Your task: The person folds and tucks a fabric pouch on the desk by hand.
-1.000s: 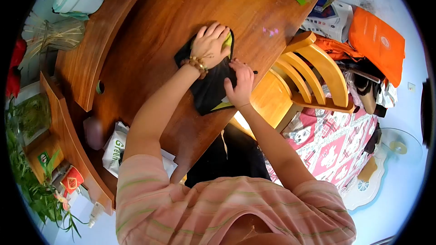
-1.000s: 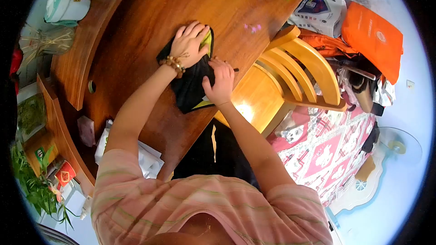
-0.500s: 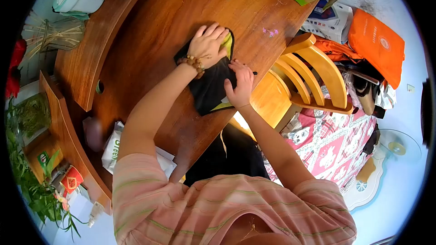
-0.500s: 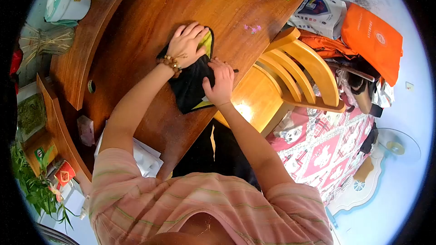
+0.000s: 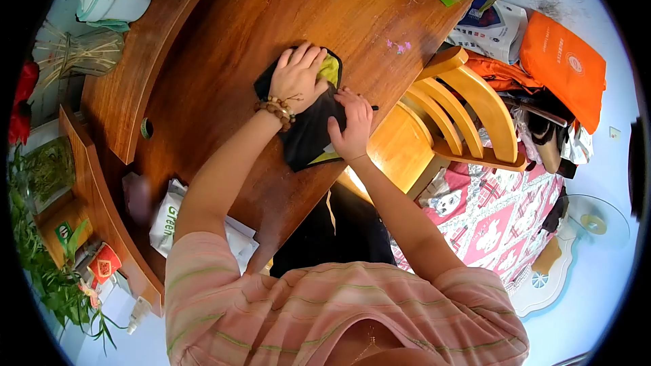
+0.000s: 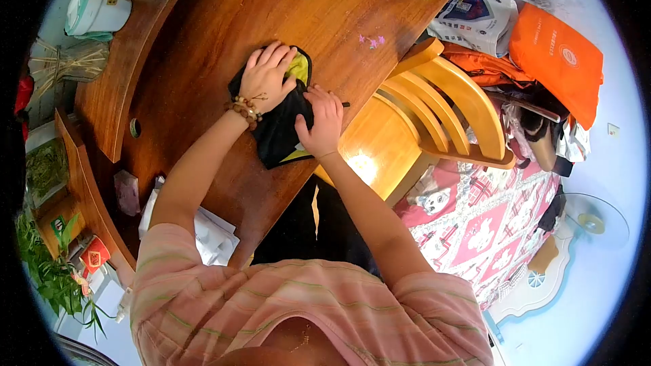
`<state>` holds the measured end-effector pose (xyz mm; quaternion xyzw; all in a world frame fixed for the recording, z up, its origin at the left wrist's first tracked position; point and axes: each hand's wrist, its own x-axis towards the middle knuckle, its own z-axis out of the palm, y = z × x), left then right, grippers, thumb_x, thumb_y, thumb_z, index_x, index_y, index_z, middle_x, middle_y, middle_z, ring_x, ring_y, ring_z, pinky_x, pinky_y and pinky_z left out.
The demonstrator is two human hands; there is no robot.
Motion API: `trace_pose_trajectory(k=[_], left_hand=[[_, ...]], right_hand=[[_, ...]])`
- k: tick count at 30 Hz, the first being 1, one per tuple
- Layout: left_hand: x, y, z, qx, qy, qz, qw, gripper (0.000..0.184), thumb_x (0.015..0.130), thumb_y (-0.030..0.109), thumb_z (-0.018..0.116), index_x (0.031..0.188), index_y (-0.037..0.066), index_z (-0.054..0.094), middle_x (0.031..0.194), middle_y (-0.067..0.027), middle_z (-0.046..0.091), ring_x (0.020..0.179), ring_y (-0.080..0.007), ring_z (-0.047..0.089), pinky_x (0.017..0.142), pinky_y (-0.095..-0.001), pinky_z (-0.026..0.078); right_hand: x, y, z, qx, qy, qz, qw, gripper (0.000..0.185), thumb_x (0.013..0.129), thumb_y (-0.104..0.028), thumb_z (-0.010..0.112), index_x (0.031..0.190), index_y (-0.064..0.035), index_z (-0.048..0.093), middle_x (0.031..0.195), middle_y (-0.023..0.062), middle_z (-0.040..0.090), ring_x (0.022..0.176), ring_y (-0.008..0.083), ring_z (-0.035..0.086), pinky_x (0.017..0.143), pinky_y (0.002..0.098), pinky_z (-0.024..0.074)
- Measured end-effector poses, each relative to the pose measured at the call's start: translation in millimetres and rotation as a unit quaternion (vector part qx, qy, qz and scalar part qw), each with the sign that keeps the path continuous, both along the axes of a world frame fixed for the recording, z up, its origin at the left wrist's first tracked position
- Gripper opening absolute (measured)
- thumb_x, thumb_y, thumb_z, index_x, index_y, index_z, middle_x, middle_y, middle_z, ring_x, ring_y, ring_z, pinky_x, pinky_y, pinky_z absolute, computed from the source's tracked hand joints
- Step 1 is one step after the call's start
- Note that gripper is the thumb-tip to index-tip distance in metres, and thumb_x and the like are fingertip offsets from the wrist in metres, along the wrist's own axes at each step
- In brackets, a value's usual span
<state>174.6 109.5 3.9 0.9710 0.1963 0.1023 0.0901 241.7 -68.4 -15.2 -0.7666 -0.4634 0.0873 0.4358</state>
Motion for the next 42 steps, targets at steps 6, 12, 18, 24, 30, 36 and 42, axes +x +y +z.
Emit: trace_pose_trajectory(k=[6,12,18,24,30,36,42], left_hand=[[55,4,-9,-0.021,-0.041,0.005,0.999,0.051,0.086,0.031,0.058,0.13,0.005,0.059,0.135,-0.0098,0.056,0.133,-0.0253,0.043,0.112,-0.0434,0.03],[-4,2,-7,0.021,-0.021,0.046,0.999,0.054,0.086,0.028,0.058,0.135,0.005,0.056,0.134,-0.009,0.056,0.134,-0.0246,0.043,0.111,-0.0423,0.03],[-12,25,-7,0.053,0.027,0.207,0.977,0.053,0.092,0.034,0.056,0.135,0.004,0.057,0.139,-0.0108,0.053,0.138,-0.0267,0.039,0.111,-0.0449,0.029],[64,77,-27,0.033,-0.045,0.156,0.986,0.053,0.093,0.036,0.053,0.136,0.004,0.056,0.143,-0.0075,0.052,0.141,-0.0259,0.036,0.112,-0.0436,0.028],[33,61,-20,0.0,-0.034,0.145,0.989,0.053,0.088,0.031,0.06,0.134,0.005,0.058,0.142,-0.0051,0.051,0.14,-0.0244,0.036,0.111,-0.0445,0.03],[68,79,-24,0.028,-0.071,0.158,0.984,0.053,0.087,0.031,0.059,0.133,0.006,0.059,0.139,-0.0055,0.054,0.137,-0.0252,0.04,0.11,-0.0452,0.031],[62,68,-24,0.038,-0.069,0.182,0.98,0.052,0.087,0.033,0.057,0.129,0.004,0.06,0.138,-0.0077,0.054,0.136,-0.0254,0.042,0.11,-0.0445,0.03]], right_hand=[[0,-1,1,0.012,0.003,-0.012,1.0,0.047,0.074,-0.016,0.064,0.119,-0.0026,0.059,0.128,0.0157,0.059,0.128,0.0334,0.049,0.112,0.0488,0.0296],[5,3,3,0.027,0.041,-0.027,0.998,0.044,0.076,-0.013,0.064,0.118,-0.0025,0.06,0.128,0.0157,0.061,0.126,0.0341,0.05,0.109,0.0461,0.0335],[60,16,6,-0.012,-0.04,0.008,0.999,0.046,0.077,-0.014,0.065,0.121,-0.003,0.059,0.129,0.0161,0.06,0.123,0.0354,0.052,0.108,0.0465,0.0334],[79,36,7,-0.117,-0.143,0.037,0.982,0.057,0.078,-0.02,0.067,0.131,-0.0062,0.053,0.14,0.0134,0.051,0.137,0.0303,0.041,0.117,0.0495,0.0238],[82,39,5,-0.106,-0.125,0.027,0.986,0.058,0.077,-0.02,0.068,0.131,-0.0063,0.053,0.14,0.0116,0.051,0.137,0.0287,0.042,0.117,0.0482,0.0244],[83,36,6,-0.115,-0.105,0.035,0.987,0.056,0.077,-0.018,0.067,0.13,-0.0058,0.054,0.14,0.0121,0.052,0.136,0.0291,0.042,0.117,0.0476,0.0247],[82,38,6,-0.108,-0.101,0.026,0.989,0.054,0.077,-0.018,0.066,0.129,-0.0058,0.056,0.139,0.0119,0.053,0.136,0.0289,0.042,0.117,0.0477,0.025]])
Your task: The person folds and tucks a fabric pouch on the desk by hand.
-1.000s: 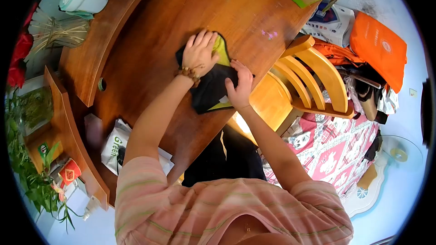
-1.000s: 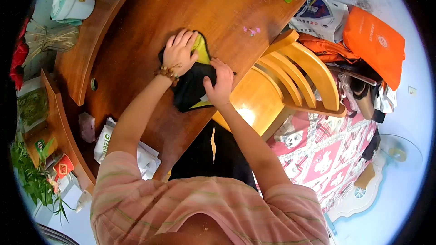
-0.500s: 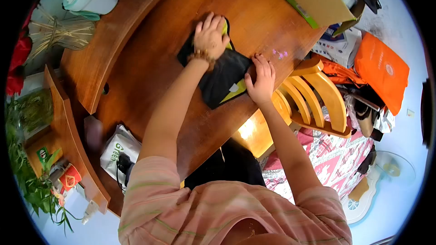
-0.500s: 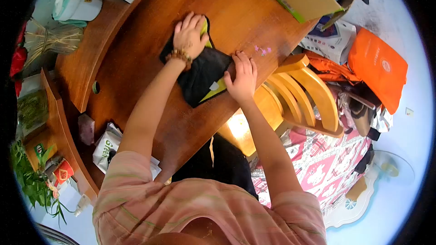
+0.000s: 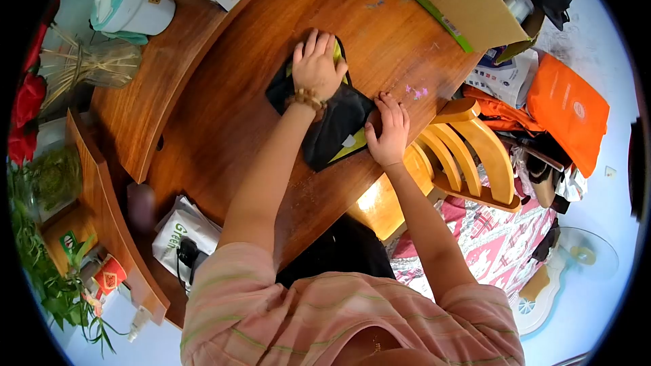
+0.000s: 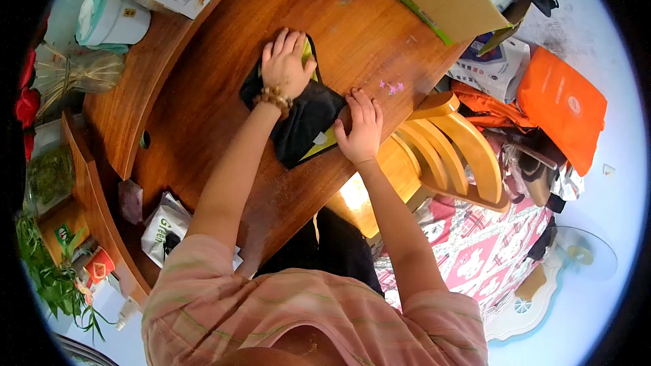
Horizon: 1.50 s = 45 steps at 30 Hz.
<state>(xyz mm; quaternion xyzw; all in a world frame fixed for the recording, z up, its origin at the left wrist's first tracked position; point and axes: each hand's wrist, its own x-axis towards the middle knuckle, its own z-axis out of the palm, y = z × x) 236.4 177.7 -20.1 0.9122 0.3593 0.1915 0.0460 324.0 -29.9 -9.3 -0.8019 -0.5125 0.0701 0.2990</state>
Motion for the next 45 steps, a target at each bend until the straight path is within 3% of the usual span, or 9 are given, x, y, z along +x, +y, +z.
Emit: trace_pose_trajectory(k=[17,22,26,30,33,36,39,41,45], left_hand=[[-2,10,-5,0.033,0.003,-0.004,0.999,0.052,0.089,0.034,0.054,0.133,0.006,0.058,0.139,-0.0057,0.054,0.137,-0.0234,0.04,0.112,-0.043,0.028],[-68,-20,1,-0.044,0.115,0.193,0.973,0.068,0.091,0.039,0.052,0.148,0.004,0.041,0.151,-0.0102,0.041,0.144,-0.0248,0.03,0.116,-0.0443,0.023],[-49,19,-6,-0.074,0.048,0.202,0.975,0.071,0.096,0.048,0.045,0.151,0.003,0.036,0.158,-0.0117,0.032,0.148,-0.0257,0.023,0.118,-0.0432,0.018],[28,46,-5,-0.044,0.039,0.06,0.996,0.073,0.094,0.052,0.046,0.15,0.005,0.036,0.156,-0.0139,0.036,0.145,-0.0259,0.031,0.117,-0.044,0.026],[64,-10,18,-0.102,0.004,-0.123,0.987,0.054,0.086,0.037,0.058,0.13,0.007,0.052,0.132,-0.0115,0.056,0.134,-0.0222,0.046,0.113,-0.0398,0.034],[54,-47,-7,-0.038,-0.097,-0.322,0.941,0.04,0.095,0.028,0.052,0.128,0.009,0.061,0.142,-0.007,0.054,0.139,-0.0193,0.041,0.119,-0.041,0.026],[19,-29,5,-0.065,-0.024,-0.26,0.963,0.037,0.097,0.024,0.051,0.129,0.009,0.062,0.146,-0.0056,0.051,0.141,-0.0244,0.04,0.117,-0.0431,0.027],[7,5,4,-0.056,0.037,-0.069,0.995,0.041,0.097,0.022,0.045,0.134,0.009,0.057,0.148,-0.0086,0.049,0.141,-0.0268,0.038,0.115,-0.047,0.027],[27,75,-25,-0.013,0.027,0.026,0.999,0.05,0.103,0.03,0.037,0.15,0.012,0.041,0.159,-0.0003,0.033,0.149,-0.0183,0.022,0.121,-0.0409,0.013]], right_hand=[[3,-4,-4,0.011,-0.007,0.014,1.0,0.052,0.077,-0.017,0.065,0.127,-0.0052,0.057,0.139,0.012,0.053,0.136,0.029,0.043,0.117,0.0481,0.0255],[3,-4,-3,0.011,0.001,0.014,1.0,0.051,0.077,-0.018,0.065,0.126,-0.0048,0.057,0.139,0.0129,0.053,0.136,0.0296,0.044,0.117,0.0481,0.0248],[0,-1,2,0.007,-0.005,0.013,1.0,0.051,0.077,-0.018,0.065,0.126,-0.0044,0.057,0.138,0.0141,0.053,0.136,0.0306,0.043,0.117,0.0477,0.0241],[-1,-2,4,0.003,-0.01,0.014,1.0,0.052,0.076,-0.018,0.066,0.125,-0.0048,0.057,0.138,0.0139,0.053,0.136,0.0302,0.043,0.117,0.0478,0.0246],[1,-3,-6,0.04,-0.009,0.012,0.999,0.047,0.076,-0.016,0.066,0.12,-0.0044,0.058,0.131,0.0151,0.056,0.13,0.0336,0.046,0.114,0.0477,0.0283],[3,-12,-16,0.128,0.048,-0.039,0.99,0.039,0.076,-0.014,0.066,0.113,-0.0033,0.058,0.118,0.0163,0.059,0.117,0.0371,0.051,0.105,0.0468,0.0348],[5,-17,-21,0.135,0.059,-0.076,0.986,0.032,0.076,-0.012,0.065,0.105,-0.0032,0.057,0.104,0.0158,0.057,0.101,0.0364,0.051,0.093,0.0441,0.0387],[5,-15,-18,0.126,0.052,-0.077,0.988,0.032,0.076,-0.012,0.065,0.105,-0.0033,0.057,0.105,0.0157,0.057,0.102,0.0362,0.051,0.093,0.0437,0.0385],[2,-13,-8,0.094,0.055,-0.075,0.991,0.033,0.075,-0.014,0.065,0.106,-0.0037,0.058,0.106,0.0152,0.058,0.105,0.0356,0.051,0.097,0.0436,0.0365]])
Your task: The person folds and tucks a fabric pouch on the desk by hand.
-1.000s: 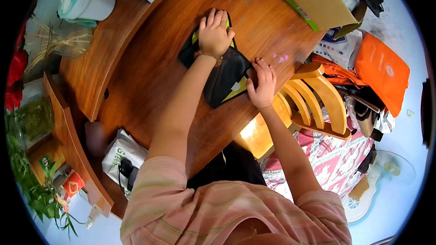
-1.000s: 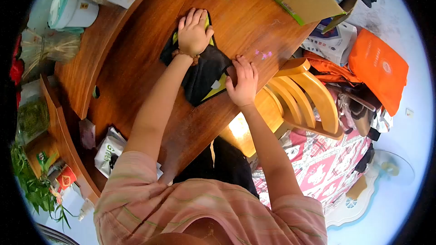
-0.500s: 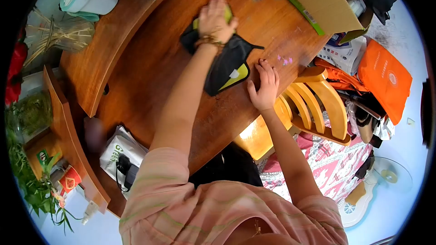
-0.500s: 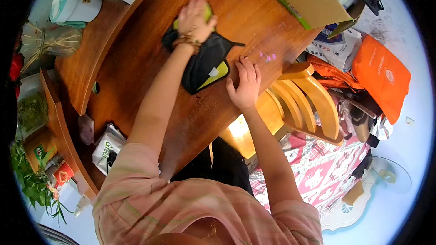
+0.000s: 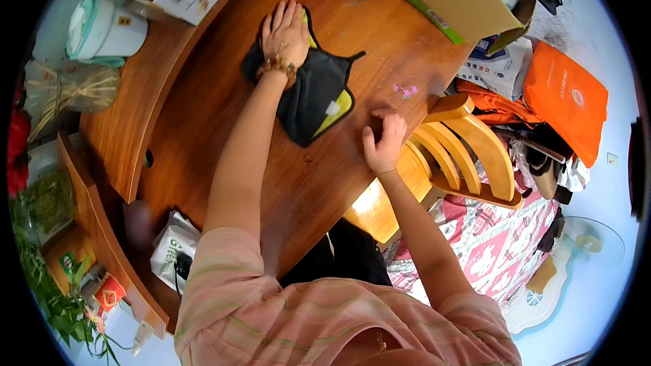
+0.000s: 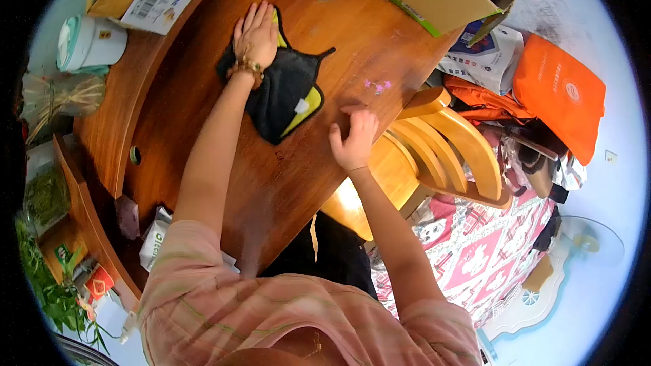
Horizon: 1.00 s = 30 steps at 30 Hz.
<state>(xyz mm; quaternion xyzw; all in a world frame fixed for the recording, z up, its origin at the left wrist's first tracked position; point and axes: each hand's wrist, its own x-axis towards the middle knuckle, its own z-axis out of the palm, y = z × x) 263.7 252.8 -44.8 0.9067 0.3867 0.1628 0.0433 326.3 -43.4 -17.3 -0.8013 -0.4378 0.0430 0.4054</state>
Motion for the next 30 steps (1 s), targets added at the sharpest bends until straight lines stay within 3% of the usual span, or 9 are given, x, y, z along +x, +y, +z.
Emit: trace_pose_trajectory(k=[4,6,11,16,20,22,26,28,30], left_hand=[[76,25,-4,0.024,0.005,-0.087,0.996,0.05,0.103,0.031,0.037,0.15,0.013,0.041,0.159,0.002,0.033,0.149,-0.0164,0.023,0.122,-0.0398,0.014],[98,13,4,0.041,0.06,-0.127,0.989,0.047,0.103,0.027,0.036,0.148,0.015,0.045,0.157,0.003,0.037,0.148,-0.0154,0.023,0.121,-0.0377,0.014],[62,-22,15,0.066,0.019,-0.235,0.97,0.042,0.101,0.022,0.043,0.139,0.011,0.055,0.148,0.0005,0.05,0.144,-0.017,0.034,0.118,-0.0409,0.023],[100,-1,9,0.143,0.008,-0.148,0.979,0.04,0.1,0.021,0.043,0.133,0.007,0.06,0.143,-0.0048,0.055,0.139,-0.0197,0.041,0.111,-0.0416,0.031],[100,-2,5,0.095,-0.019,-0.152,0.984,0.04,0.099,0.021,0.045,0.133,0.006,0.06,0.142,-0.0059,0.056,0.139,-0.0202,0.041,0.112,-0.0416,0.029],[76,-18,10,0.082,-0.04,-0.181,0.979,0.037,0.094,0.019,0.05,0.125,0.004,0.065,0.136,-0.0069,0.059,0.136,-0.0223,0.045,0.112,-0.042,0.029],[78,-17,11,0.043,-0.018,-0.179,0.983,0.04,0.093,0.021,0.054,0.129,0.006,0.063,0.14,-0.0033,0.056,0.14,-0.0214,0.039,0.114,-0.043,0.027],[102,-4,10,0.08,-0.04,-0.181,0.979,0.041,0.092,0.022,0.056,0.13,0.006,0.062,0.139,-0.0032,0.057,0.14,-0.0206,0.039,0.114,-0.043,0.027],[117,-1,10,0.07,-0.008,-0.165,0.984,0.043,0.095,0.021,0.052,0.135,0.006,0.058,0.145,-0.004,0.052,0.142,-0.0201,0.036,0.115,-0.0422,0.026]], right_hand=[[2,1,2,-0.012,0.003,0.011,1.0,0.035,0.074,-0.016,0.066,0.106,-0.005,0.058,0.107,0.0141,0.058,0.108,0.0353,0.05,0.101,0.0457,0.033],[1,1,2,-0.007,0.004,0.014,1.0,0.035,0.074,-0.016,0.066,0.106,-0.005,0.058,0.107,0.0138,0.058,0.109,0.0351,0.05,0.102,0.0458,0.0328],[0,1,6,-0.008,0.031,0.013,0.999,0.034,0.072,-0.015,0.067,0.104,-0.0052,0.058,0.105,0.0125,0.057,0.11,0.0341,0.05,0.104,0.0466,0.032],[-1,1,6,-0.016,0.02,0.016,1.0,0.034,0.072,-0.015,0.067,0.104,-0.0056,0.058,0.105,0.0127,0.057,0.109,0.0342,0.05,0.104,0.0469,0.0322],[2,-1,4,-0.004,0.025,0.02,0.999,0.034,0.072,-0.015,0.067,0.103,-0.0058,0.059,0.106,0.013,0.057,0.11,0.0344,0.05,0.104,0.0472,0.0319],[2,-1,6,-0.006,0.032,0.02,0.999,0.033,0.072,-0.015,0.067,0.103,-0.0057,0.059,0.107,0.0132,0.057,0.111,0.0344,0.05,0.104,0.0473,0.0319],[1,0,6,-0.001,0.036,0.024,0.999,0.033,0.072,-0.014,0.067,0.103,-0.0052,0.059,0.107,0.0137,0.058,0.111,0.0348,0.051,0.104,0.0473,0.0319],[2,2,6,0.004,0.036,0.024,0.999,0.033,0.072,-0.014,0.067,0.103,-0.005,0.059,0.107,0.0138,0.058,0.11,0.0349,0.051,0.104,0.0474,0.0321],[3,-2,6,0.004,0.033,0.028,0.999,0.033,0.072,-0.013,0.067,0.103,-0.0049,0.059,0.107,0.0139,0.058,0.11,0.0351,0.051,0.104,0.0474,0.0322]])
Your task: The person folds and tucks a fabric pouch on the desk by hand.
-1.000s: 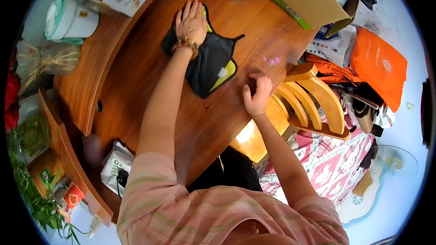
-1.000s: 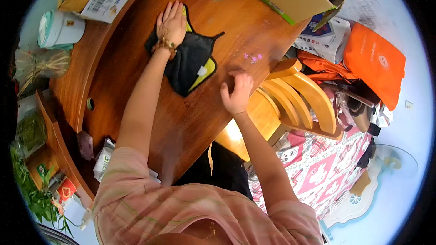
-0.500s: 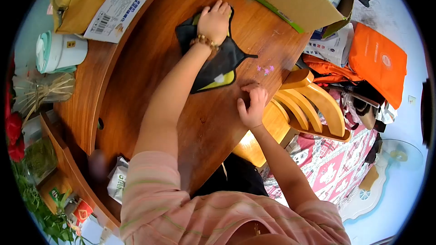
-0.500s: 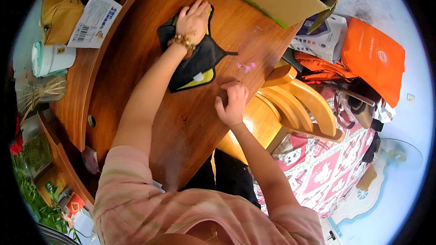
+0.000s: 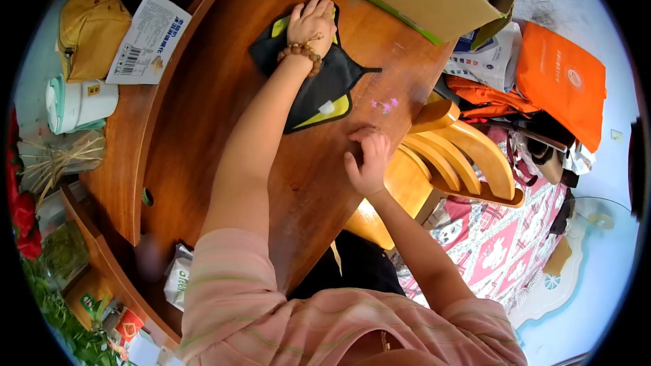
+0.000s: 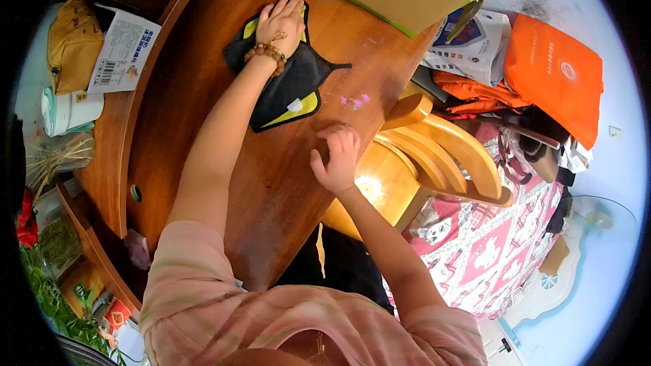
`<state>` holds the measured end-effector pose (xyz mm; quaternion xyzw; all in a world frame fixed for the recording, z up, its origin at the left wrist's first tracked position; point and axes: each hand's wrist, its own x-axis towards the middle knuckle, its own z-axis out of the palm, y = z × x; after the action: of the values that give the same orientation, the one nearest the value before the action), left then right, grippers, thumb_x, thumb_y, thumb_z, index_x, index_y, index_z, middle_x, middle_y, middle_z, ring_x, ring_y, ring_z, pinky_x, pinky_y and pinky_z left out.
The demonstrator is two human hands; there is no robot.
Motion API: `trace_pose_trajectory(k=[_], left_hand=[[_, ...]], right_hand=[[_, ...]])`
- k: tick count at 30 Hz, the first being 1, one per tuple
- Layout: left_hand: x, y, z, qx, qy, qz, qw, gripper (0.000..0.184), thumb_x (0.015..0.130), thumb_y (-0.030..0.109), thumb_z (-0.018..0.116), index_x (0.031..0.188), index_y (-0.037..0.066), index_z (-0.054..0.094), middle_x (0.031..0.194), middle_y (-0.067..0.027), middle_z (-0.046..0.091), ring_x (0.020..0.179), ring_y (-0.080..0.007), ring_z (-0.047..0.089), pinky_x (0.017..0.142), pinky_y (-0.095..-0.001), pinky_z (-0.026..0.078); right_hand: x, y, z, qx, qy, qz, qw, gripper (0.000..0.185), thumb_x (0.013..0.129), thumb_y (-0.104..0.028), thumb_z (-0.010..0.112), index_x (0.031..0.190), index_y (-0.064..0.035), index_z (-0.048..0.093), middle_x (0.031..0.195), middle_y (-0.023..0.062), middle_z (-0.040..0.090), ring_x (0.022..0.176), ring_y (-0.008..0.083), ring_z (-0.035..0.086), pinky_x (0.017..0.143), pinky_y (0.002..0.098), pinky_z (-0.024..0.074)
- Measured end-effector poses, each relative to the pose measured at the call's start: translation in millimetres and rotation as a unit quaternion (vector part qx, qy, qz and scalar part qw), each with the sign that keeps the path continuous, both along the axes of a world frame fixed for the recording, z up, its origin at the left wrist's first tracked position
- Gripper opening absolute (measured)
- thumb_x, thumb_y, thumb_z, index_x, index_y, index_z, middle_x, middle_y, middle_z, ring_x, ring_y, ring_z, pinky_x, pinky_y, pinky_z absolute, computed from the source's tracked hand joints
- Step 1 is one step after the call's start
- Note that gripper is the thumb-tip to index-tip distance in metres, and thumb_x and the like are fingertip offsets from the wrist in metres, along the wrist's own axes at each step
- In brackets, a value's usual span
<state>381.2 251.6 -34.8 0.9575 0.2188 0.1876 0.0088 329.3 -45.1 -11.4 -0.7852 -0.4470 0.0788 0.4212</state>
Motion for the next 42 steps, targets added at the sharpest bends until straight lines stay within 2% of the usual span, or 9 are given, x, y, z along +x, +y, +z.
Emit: trace_pose_trajectory(k=[7,14,20,29,34,36,37,39,42], left_hand=[[-56,-24,5,-0.049,0.005,-0.009,0.999,0.05,0.09,0.027,0.055,0.134,0.004,0.059,0.147,-0.005,0.05,0.142,-0.0209,0.036,0.115,-0.0417,0.025],[1,-2,-5,-0.004,-0.016,0.012,1.0,0.049,0.093,0.028,0.051,0.135,0.005,0.058,0.147,-0.0042,0.05,0.142,-0.022,0.036,0.116,-0.0422,0.024],[-66,-31,1,-0.048,0.002,0.012,0.999,0.05,0.095,0.032,0.049,0.137,0.007,0.057,0.151,-0.003,0.046,0.144,-0.0199,0.033,0.115,-0.0412,0.025],[-14,-14,-6,-0.052,0.008,0.05,0.997,0.056,0.096,0.038,0.044,0.143,0.008,0.05,0.154,-0.003,0.041,0.145,-0.0213,0.031,0.117,-0.0454,0.02],[-44,-23,-5,-0.151,-0.09,-0.003,0.984,0.057,0.096,0.033,0.051,0.147,0.009,0.044,0.158,-0.0047,0.035,0.148,-0.0219,0.026,0.12,-0.0477,0.016],[-53,-17,-5,-0.19,-0.096,-0.019,0.977,0.055,0.098,0.03,0.048,0.148,0.008,0.041,0.158,-0.0067,0.035,0.148,-0.024,0.026,0.119,-0.0461,0.018],[-55,-14,-4,-0.231,-0.106,-0.035,0.966,0.054,0.101,0.028,0.046,0.149,0.006,0.039,0.158,-0.0087,0.034,0.147,-0.0261,0.026,0.119,-0.0445,0.019],[-55,-13,-6,-0.161,-0.043,-0.018,0.986,0.048,0.102,0.023,0.043,0.148,0.008,0.042,0.156,-0.0074,0.037,0.146,-0.0232,0.029,0.117,-0.0402,0.022],[-43,-13,-8,-0.122,-0.045,-0.013,0.991,0.046,0.102,0.023,0.041,0.146,0.011,0.046,0.155,-0.0045,0.04,0.145,-0.02,0.03,0.114,-0.0392,0.023]], right_hand=[[0,1,-1,0.017,0.015,-0.001,1.0,0.032,0.072,-0.013,0.067,0.102,-0.0047,0.059,0.106,0.0136,0.058,0.11,0.0351,0.051,0.105,0.0475,0.0318],[-1,1,1,0.014,0.003,-0.004,1.0,0.032,0.072,-0.013,0.067,0.102,-0.0049,0.059,0.105,0.0129,0.058,0.11,0.0343,0.051,0.105,0.0474,0.032],[-1,2,-1,0.033,0.008,-0.01,0.999,0.031,0.073,-0.014,0.066,0.102,-0.0052,0.059,0.104,0.0123,0.059,0.108,0.0338,0.052,0.103,0.0457,0.033],[-2,2,-1,0.011,-0.009,-0.024,1.0,0.024,0.076,-0.013,0.065,0.099,-0.0056,0.061,0.1,0.0119,0.059,0.105,0.0324,0.053,0.099,0.0438,0.0346],[8,51,3,0.131,0.242,-0.138,0.952,0.013,0.084,-0.012,0.062,0.094,-0.0036,0.063,0.094,0.0113,0.063,0.092,0.0324,0.057,0.088,0.0416,0.0428],[34,102,17,0.105,0.08,-0.099,0.986,0.024,0.087,-0.012,0.058,0.109,-0.002,0.063,0.106,0.0167,0.065,0.1,0.0358,0.06,0.089,0.0428,0.0463],[47,130,19,0.078,0.032,-0.092,0.992,0.032,0.089,-0.014,0.055,0.118,-0.0018,0.061,0.118,0.0182,0.064,0.114,0.0351,0.057,0.099,0.0443,0.0424],[72,173,6,-0.027,-0.127,-0.094,0.987,0.048,0.093,-0.022,0.051,0.137,-0.0041,0.051,0.14,0.0154,0.053,0.128,0.0321,0.049,0.108,0.0443,0.035],[96,203,-22,-0.119,-0.201,-0.097,0.968,0.051,0.095,-0.028,0.048,0.142,-0.0082,0.048,0.139,0.0095,0.053,0.132,0.0264,0.045,0.112,0.0463,0.0287]])
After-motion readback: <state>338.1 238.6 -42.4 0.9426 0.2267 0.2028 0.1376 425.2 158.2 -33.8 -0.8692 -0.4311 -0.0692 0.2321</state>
